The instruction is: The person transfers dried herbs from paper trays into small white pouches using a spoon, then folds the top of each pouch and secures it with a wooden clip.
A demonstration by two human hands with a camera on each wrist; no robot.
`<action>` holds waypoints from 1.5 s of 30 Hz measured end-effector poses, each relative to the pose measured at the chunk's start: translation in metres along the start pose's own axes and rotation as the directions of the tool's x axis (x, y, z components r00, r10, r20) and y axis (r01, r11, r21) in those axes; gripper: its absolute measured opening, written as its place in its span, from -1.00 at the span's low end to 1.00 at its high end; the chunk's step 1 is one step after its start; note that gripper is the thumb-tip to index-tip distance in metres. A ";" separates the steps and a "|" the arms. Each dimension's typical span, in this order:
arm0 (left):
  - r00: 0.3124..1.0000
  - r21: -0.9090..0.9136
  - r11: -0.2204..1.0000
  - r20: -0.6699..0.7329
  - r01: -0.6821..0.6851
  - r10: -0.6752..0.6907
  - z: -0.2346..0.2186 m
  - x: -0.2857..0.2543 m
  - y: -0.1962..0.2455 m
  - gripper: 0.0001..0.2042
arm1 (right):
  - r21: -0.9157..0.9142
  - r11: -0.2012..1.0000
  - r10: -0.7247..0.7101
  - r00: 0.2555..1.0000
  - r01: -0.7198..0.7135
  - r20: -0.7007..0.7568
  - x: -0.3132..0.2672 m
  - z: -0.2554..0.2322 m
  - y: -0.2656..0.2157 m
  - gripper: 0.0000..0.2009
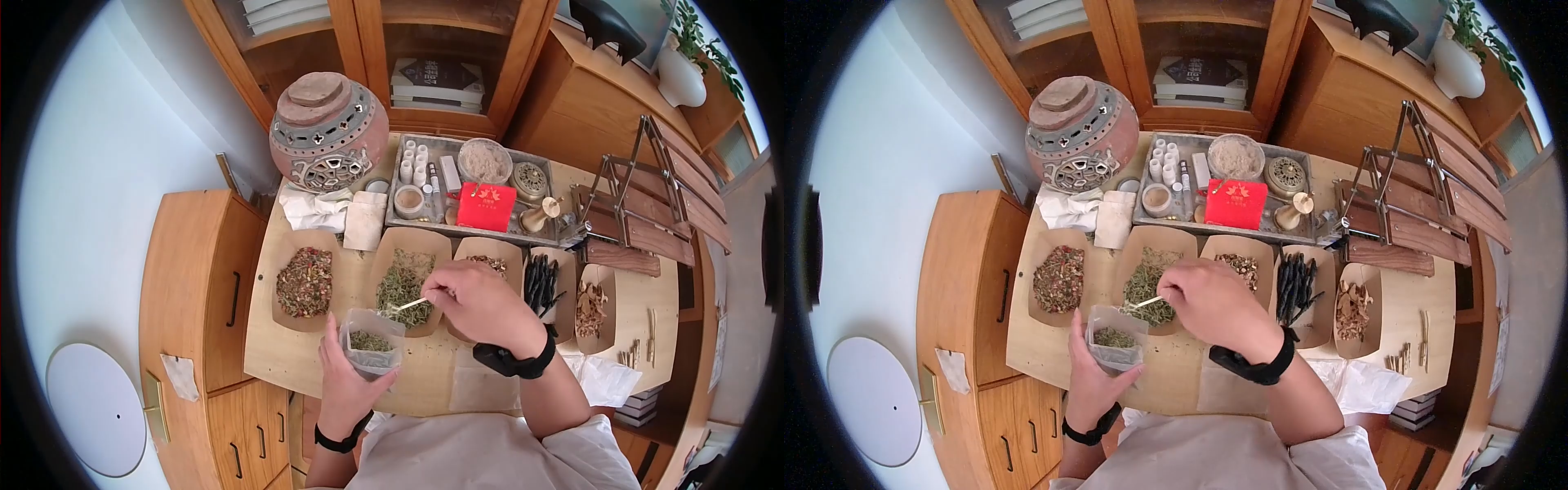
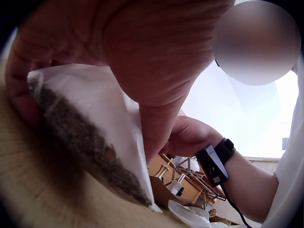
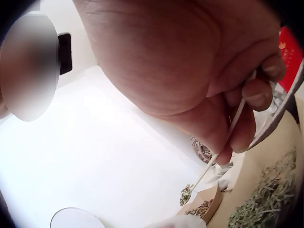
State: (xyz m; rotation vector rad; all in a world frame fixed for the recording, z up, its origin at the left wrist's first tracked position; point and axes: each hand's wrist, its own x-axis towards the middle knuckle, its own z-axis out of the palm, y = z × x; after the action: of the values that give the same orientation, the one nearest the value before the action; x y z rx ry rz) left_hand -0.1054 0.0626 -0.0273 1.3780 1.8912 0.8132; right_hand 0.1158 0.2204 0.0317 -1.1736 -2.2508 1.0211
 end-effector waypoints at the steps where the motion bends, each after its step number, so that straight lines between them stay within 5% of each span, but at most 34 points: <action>1: 0.999 -0.008 0.999 -0.020 -0.038 0.037 0.001 0.000 -0.002 0.35 | 0.000 1.000 0.001 1.000 -0.001 0.000 -0.001 0.007 -0.004 -0.91; 3: 0.996 -0.015 0.997 -0.039 -0.075 0.074 0.002 0.001 -0.002 0.33 | -0.205 0.951 -0.233 0.972 0.230 0.010 -0.006 0.025 -0.014 -0.96; 5: 0.997 -0.025 0.997 -0.036 -0.072 0.071 0.001 0.001 -0.001 0.33 | -0.243 0.926 -0.299 0.954 0.290 -0.001 -0.009 0.035 -0.016 -0.97; 8: 0.997 -0.014 0.997 -0.035 -0.074 0.073 0.001 0.000 -0.004 0.33 | -0.278 0.921 -0.272 0.961 0.275 0.051 -0.008 0.030 -0.014 -0.93; 14: 1.000 -0.030 0.999 0.000 0.013 -0.013 0.000 0.000 -0.003 0.37 | -0.524 0.852 -0.180 0.948 0.017 -0.261 -0.006 -0.002 0.020 -0.86; 21: 0.998 -0.022 0.998 -0.031 -0.056 0.055 0.000 0.000 -0.002 0.31 | -0.574 0.815 -0.077 0.965 -0.085 -0.252 -0.006 0.009 0.045 -0.88; 29: 1.000 -0.009 1.000 -0.004 0.006 -0.006 -0.001 0.000 -0.001 0.37 | -0.178 0.978 0.104 0.994 -0.110 -0.045 -0.004 0.025 0.041 -0.90; 45: 1.000 0.019 1.000 -0.016 -0.021 0.021 0.001 0.000 -0.004 0.37 | 0.131 0.966 0.216 0.975 -0.222 0.054 -0.002 0.016 0.040 -0.88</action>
State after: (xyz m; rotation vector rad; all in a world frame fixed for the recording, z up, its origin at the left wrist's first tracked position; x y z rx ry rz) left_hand -0.1072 0.0621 -0.0307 1.4091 1.9044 0.8213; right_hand 0.1282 0.2269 -0.0091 -1.3753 -2.0757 1.2710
